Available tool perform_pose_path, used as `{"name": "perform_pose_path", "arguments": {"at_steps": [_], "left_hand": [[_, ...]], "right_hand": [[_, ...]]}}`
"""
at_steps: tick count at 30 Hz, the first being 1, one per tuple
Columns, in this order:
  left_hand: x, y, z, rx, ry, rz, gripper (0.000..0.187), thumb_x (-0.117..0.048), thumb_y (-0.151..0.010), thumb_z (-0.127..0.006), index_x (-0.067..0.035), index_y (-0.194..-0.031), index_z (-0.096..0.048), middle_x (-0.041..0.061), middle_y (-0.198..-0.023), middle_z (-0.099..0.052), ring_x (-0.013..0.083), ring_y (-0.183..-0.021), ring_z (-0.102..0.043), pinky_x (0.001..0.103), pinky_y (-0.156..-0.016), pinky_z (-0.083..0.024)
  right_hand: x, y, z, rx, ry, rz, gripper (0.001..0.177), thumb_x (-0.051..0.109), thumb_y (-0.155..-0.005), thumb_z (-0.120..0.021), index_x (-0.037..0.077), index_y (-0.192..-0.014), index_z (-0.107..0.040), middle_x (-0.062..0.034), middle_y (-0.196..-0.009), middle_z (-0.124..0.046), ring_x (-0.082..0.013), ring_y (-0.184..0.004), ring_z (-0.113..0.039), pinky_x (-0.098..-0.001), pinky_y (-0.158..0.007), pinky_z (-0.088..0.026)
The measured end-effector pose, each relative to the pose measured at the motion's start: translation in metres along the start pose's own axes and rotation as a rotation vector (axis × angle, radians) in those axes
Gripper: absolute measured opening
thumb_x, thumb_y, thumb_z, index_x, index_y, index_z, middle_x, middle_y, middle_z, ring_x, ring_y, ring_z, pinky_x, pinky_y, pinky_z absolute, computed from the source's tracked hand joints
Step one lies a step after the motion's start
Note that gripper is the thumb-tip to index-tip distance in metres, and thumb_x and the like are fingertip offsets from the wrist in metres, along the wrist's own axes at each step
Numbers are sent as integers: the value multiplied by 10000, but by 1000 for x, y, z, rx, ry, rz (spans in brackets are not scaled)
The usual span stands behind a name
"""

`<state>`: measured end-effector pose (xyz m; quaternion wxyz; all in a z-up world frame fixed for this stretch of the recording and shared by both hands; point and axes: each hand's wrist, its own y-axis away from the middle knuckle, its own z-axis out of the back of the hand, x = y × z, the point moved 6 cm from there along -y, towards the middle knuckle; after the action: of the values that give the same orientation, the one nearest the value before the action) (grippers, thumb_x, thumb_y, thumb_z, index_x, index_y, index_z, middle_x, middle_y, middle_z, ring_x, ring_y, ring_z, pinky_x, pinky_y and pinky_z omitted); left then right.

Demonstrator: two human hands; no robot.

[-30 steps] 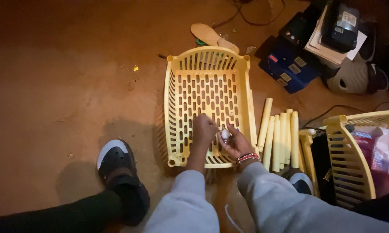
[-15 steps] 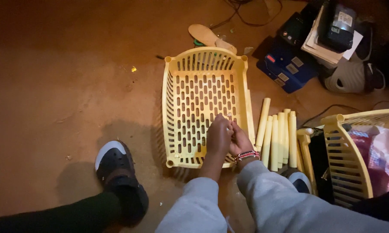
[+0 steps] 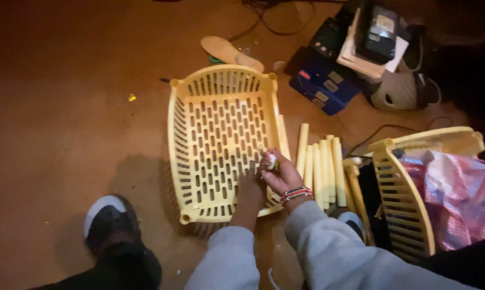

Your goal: Assembling a small plastic storage shelf and organizing personal items into it.

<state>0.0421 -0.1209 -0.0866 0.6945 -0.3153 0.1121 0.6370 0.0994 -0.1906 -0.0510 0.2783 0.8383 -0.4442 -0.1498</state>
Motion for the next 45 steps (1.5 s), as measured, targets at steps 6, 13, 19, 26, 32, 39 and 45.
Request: {"name": "perform_pose_path", "arguments": {"at_steps": [6,13,19,26,32,39,45], "left_hand": [[9,-9,-21,254,111,201,375,-116,-998,-481,-109,-1363,-567,97,-1342,-613,332,-1217,-556,412,-1024,-475],[15,-4,-81,454,421,376,282,-149,-1048,-480,-85,-1296,-599,98,-1219,-683,255,-1086,-655,302,-893,-522],[32,7,-142,-21,2386,940,364,-40,-989,-571,37,-1341,-624,48,-1159,-674,134,-1081,-627,254,-1043,-482],[-3,-31,-6,355,1195,979,370,-276,-1000,-576,-47,-1268,-686,134,-1195,-714,233,-1095,-669,350,-962,-498],[-17,-55,43,543,298,430,284,-257,-932,-606,-57,-1092,-727,229,-1118,-702,381,-1009,-683,463,-862,-529],[9,-76,76,-103,472,593,162,-184,-850,-774,-24,-876,-771,142,-817,-762,269,-740,-745,401,-710,-583],[-25,-89,88,91,707,932,208,-246,-812,-786,-45,-845,-745,72,-744,-749,210,-677,-763,378,-650,-638]], "right_hand": [[0,6,-1,-16,36,15,136,145,-1043,-574,10,-1053,-587,-77,-847,-596,-154,-718,-559,-249,-646,-517],[10,9,7,71,26,4,128,127,-1034,-611,9,-1068,-575,-77,-851,-597,-171,-720,-562,-277,-662,-528],[20,13,13,-104,40,94,129,102,-1011,-600,3,-1092,-586,-100,-886,-621,-177,-722,-579,-281,-660,-548],[32,15,25,-87,27,98,159,108,-1018,-597,-13,-1120,-576,-107,-886,-622,-181,-757,-609,-282,-687,-570],[41,16,32,-134,136,134,144,105,-1016,-609,-6,-1103,-587,-98,-862,-632,-174,-734,-597,-277,-681,-564],[40,3,45,-102,205,154,235,284,-1045,-535,73,-1048,-638,-42,-834,-621,-183,-741,-608,-300,-679,-542],[23,-20,59,-63,238,161,294,365,-1076,-507,87,-1080,-600,-62,-945,-658,-198,-845,-647,-374,-774,-573]]}}
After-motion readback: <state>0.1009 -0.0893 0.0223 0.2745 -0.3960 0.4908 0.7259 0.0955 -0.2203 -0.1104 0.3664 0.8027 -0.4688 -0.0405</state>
